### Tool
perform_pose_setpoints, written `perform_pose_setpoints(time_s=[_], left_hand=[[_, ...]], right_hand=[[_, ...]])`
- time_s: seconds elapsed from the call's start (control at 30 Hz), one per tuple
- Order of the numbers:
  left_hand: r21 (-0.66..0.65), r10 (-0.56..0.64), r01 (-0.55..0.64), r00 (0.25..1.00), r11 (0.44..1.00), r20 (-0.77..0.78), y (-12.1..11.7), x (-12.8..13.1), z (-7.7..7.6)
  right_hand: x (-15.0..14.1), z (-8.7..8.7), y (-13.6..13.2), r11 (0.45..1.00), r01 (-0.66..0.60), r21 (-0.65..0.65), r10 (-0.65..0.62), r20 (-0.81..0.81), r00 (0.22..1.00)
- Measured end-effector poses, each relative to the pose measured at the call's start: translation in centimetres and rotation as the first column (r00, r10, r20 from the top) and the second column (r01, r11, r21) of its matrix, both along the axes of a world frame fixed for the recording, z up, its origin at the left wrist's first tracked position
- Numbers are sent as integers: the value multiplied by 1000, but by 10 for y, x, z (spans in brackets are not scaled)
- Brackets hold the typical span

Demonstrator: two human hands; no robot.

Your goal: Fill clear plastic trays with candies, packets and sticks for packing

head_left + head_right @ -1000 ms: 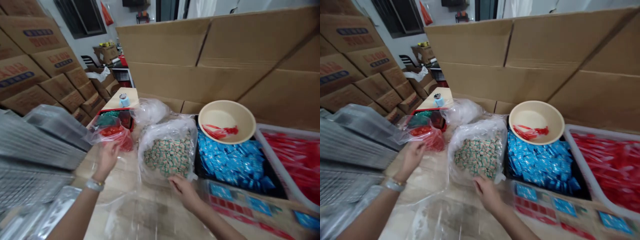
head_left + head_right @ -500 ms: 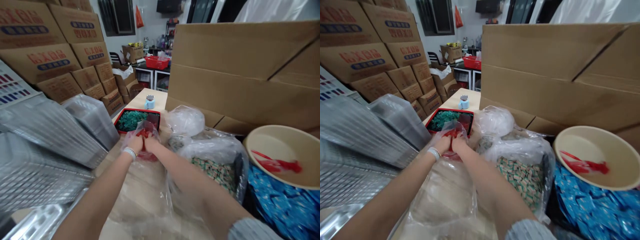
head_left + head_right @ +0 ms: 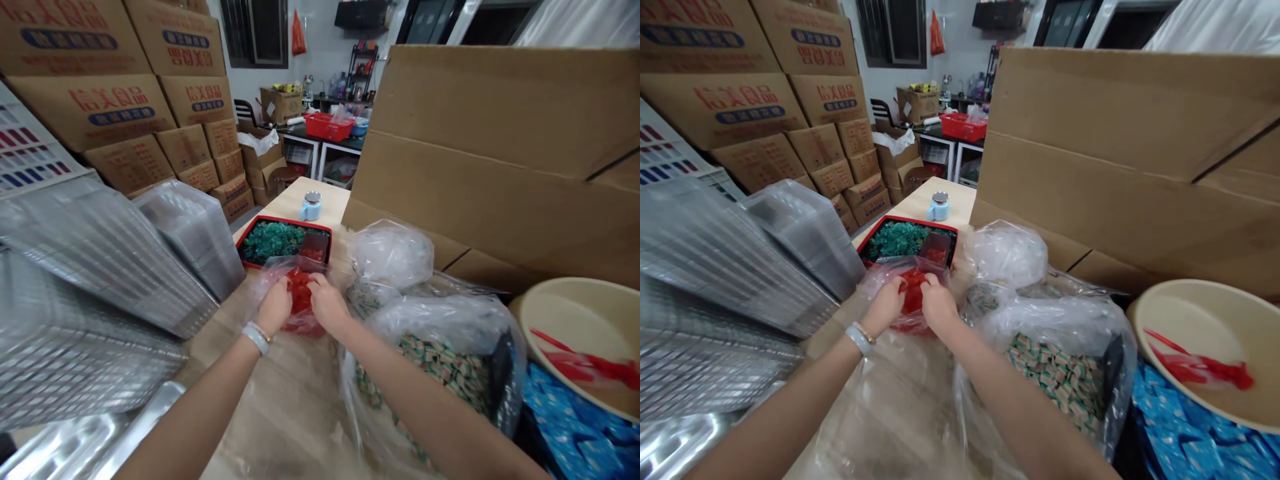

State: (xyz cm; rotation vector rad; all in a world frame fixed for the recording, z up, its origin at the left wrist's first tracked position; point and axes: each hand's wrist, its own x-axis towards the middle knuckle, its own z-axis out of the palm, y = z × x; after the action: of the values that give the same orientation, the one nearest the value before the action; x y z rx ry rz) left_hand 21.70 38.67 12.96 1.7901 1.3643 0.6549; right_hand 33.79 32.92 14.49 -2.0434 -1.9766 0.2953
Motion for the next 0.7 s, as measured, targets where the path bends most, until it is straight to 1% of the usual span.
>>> perform_pose_setpoints(time_s=[0.07,0.13,0.2,0.27,0.33,0.4,0.47,0.5,0.53,0.6,0.7], left_hand=[[-1,76,-76,994,997,77,4,2,5],[-37,149,-145,974,989,171,5,5,11],[-131,205,-174,936,976,286,2,8,18],[-248,252,-161,880,955,402,-5,9,27],[-379,315,-116,793,918,522,-12,7,36],[-527,416,-27,650,849,636,-18,3,42],[-642,532,66,499,764,684,-19,0,44],[-671,571,83,455,737,684,-19,-1,43],[-678,587,64,445,732,676,-19,-1,42],[-663,596,-12,450,749,665,-18,1,37],[-620,587,-94,458,779,668,-22,4,33]], right_hand=[[0,4,6,1000,-22,21,23,-40,999],[0,6,20,1000,-1,0,1,-112,994],[-1,5,39,998,43,-36,-49,-186,981],[-3,3,58,994,72,-81,-89,-225,970],[-7,-2,74,989,79,-129,-108,-239,965],[-12,-8,82,979,96,-180,-142,-264,954],[-16,-14,81,974,115,-198,-173,-305,937],[-18,-16,77,975,119,-187,-177,-333,926],[-18,-17,73,979,118,-167,-173,-365,915],[-16,-18,62,986,120,-114,-158,-439,884],[-9,-11,46,990,130,-64,-143,-569,810]])
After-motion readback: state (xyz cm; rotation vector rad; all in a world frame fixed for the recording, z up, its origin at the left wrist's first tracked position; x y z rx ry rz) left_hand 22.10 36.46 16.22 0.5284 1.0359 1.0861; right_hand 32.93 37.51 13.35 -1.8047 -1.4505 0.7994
